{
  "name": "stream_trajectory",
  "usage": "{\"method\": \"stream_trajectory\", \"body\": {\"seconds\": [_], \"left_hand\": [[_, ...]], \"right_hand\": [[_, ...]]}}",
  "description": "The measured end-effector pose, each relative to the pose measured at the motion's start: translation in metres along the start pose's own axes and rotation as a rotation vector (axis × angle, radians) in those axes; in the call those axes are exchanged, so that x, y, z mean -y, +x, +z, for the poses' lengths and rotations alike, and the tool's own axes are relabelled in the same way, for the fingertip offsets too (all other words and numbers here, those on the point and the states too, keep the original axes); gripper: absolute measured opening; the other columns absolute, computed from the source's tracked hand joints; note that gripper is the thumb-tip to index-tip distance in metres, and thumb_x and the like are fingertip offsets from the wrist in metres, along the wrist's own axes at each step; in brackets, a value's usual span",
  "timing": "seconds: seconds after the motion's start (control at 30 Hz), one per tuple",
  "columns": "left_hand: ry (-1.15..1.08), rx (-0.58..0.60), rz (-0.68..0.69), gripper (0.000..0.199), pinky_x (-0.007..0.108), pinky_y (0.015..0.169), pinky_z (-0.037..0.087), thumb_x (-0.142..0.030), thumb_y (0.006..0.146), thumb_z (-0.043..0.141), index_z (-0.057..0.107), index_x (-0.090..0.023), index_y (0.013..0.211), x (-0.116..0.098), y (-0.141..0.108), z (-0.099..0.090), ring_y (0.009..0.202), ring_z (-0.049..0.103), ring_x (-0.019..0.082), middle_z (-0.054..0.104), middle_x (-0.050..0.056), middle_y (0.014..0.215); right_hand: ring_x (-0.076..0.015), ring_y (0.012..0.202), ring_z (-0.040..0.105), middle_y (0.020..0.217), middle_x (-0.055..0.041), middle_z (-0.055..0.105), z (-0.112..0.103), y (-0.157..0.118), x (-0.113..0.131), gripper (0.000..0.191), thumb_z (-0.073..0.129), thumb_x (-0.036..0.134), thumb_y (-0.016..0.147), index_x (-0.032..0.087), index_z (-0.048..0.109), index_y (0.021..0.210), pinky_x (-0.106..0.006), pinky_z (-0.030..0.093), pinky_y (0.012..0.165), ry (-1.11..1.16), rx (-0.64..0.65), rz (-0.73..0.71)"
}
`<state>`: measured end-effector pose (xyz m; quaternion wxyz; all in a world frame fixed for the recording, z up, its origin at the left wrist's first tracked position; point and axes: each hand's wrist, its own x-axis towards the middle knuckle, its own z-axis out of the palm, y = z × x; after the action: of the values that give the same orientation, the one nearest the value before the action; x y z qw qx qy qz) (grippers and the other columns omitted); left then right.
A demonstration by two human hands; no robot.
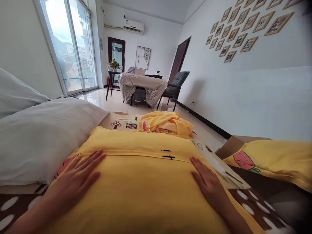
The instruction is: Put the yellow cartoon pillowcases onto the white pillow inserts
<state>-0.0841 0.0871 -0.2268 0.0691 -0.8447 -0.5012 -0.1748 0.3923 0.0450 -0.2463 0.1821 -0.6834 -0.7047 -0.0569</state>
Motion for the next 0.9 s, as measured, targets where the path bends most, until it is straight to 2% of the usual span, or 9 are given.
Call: {"method": "stream_trajectory", "body": {"seconds": [0.1,0.27,0.37,0.47,0.57,0.67,0.73,0.8,0.9], "left_hand": [[-0.018,-0.054,-0.057,0.061,0.048,0.113,0.024,-0.041,0.091,0.038,0.012,-0.042,0.146,0.028,-0.024,0.01,0.137,0.029,0.024,0.031,-0.008,0.149],[-0.013,-0.104,-0.062,0.061,0.045,0.11,0.033,-0.037,0.093,0.033,0.005,-0.038,0.147,0.029,-0.035,0.021,0.138,0.027,0.024,0.026,-0.005,0.151],[0.085,-0.122,-0.014,0.062,0.043,0.107,0.038,-0.038,0.092,0.035,0.008,-0.032,0.148,0.034,-0.036,0.018,0.136,0.033,0.024,0.032,-0.001,0.149],[0.191,-0.205,0.176,0.068,0.036,0.106,0.038,-0.038,0.09,0.041,0.01,-0.025,0.149,0.028,-0.037,-0.003,0.132,0.039,0.023,0.039,0.002,0.146],[0.217,-0.231,0.399,0.073,0.027,0.112,0.027,-0.04,0.085,0.049,0.018,-0.018,0.148,-0.013,-0.032,-0.032,0.133,0.037,0.019,0.036,0.004,0.147],[0.21,-0.191,0.505,0.083,0.037,0.114,0.025,-0.052,0.078,0.054,0.025,-0.012,0.146,-0.076,-0.017,-0.042,0.138,0.026,0.026,0.031,0.007,0.15],[0.196,-0.14,0.561,0.09,0.049,0.114,0.02,-0.061,0.076,0.051,0.023,-0.01,0.146,-0.109,-0.005,-0.031,0.141,0.016,0.031,0.025,0.01,0.152],[0.194,-0.118,0.561,0.091,0.057,0.114,0.008,-0.066,0.078,0.045,0.023,-0.009,0.146,-0.123,0.002,-0.011,0.142,0.009,0.033,0.022,0.011,0.152],[0.205,-0.137,0.543,0.084,0.056,0.113,-0.007,-0.067,0.081,0.039,0.028,-0.015,0.145,-0.115,0.002,0.009,0.142,0.005,0.031,0.023,0.008,0.153]], "right_hand": [[-0.0219,0.133,0.037,0.142,-0.0052,0.043,0.003,-0.011,-0.028,0.061,0.023,0.053,0.092,0.019,0.042,0.138,-0.045,0.031,0.11,0.035,-0.004,0.098],[-0.0226,0.13,0.041,0.138,-0.0068,0.048,0.009,-0.018,-0.031,0.062,0.023,0.054,0.09,0.017,0.048,0.133,-0.044,0.034,0.108,0.055,-0.045,0.171],[-0.0251,0.12,0.052,0.127,-0.0114,0.058,0.013,-0.024,-0.034,0.059,0.024,0.051,0.091,0.013,0.057,0.123,-0.043,0.042,0.1,-0.014,-0.191,0.198],[-0.0281,0.105,0.061,0.109,-0.0143,0.067,0.006,-0.035,-0.027,0.05,0.029,0.043,0.092,0.012,0.064,0.11,-0.045,0.045,0.093,-0.174,-0.444,0.09],[-0.0278,0.11,0.058,0.117,-0.0147,0.064,-0.015,-0.044,0.016,0.042,0.039,0.033,0.091,0.012,0.056,0.122,-0.043,0.042,0.095,-0.256,-0.56,-0.178],[-0.0259,0.13,0.041,0.139,-0.0135,0.046,-0.032,-0.046,0.088,0.06,0.047,0.034,0.088,0.01,0.035,0.141,-0.039,0.034,0.104,-0.209,-0.384,-0.472],[-0.026,0.137,0.03,0.146,-0.0126,0.036,-0.031,-0.043,0.131,0.073,0.049,0.044,0.085,0.006,0.029,0.144,-0.038,0.028,0.109,-0.203,-0.208,-0.623],[-0.0262,0.139,0.022,0.149,-0.0108,0.03,-0.02,-0.04,0.155,0.082,0.049,0.055,0.082,0.006,0.028,0.144,-0.039,0.023,0.111,-0.216,-0.134,-0.719],[-0.0284,0.14,0.017,0.151,-0.0073,0.028,0.002,-0.038,0.15,0.085,0.053,0.059,0.079,0.012,0.029,0.145,-0.044,0.013,0.114,-0.269,-0.139,-0.731]]}}
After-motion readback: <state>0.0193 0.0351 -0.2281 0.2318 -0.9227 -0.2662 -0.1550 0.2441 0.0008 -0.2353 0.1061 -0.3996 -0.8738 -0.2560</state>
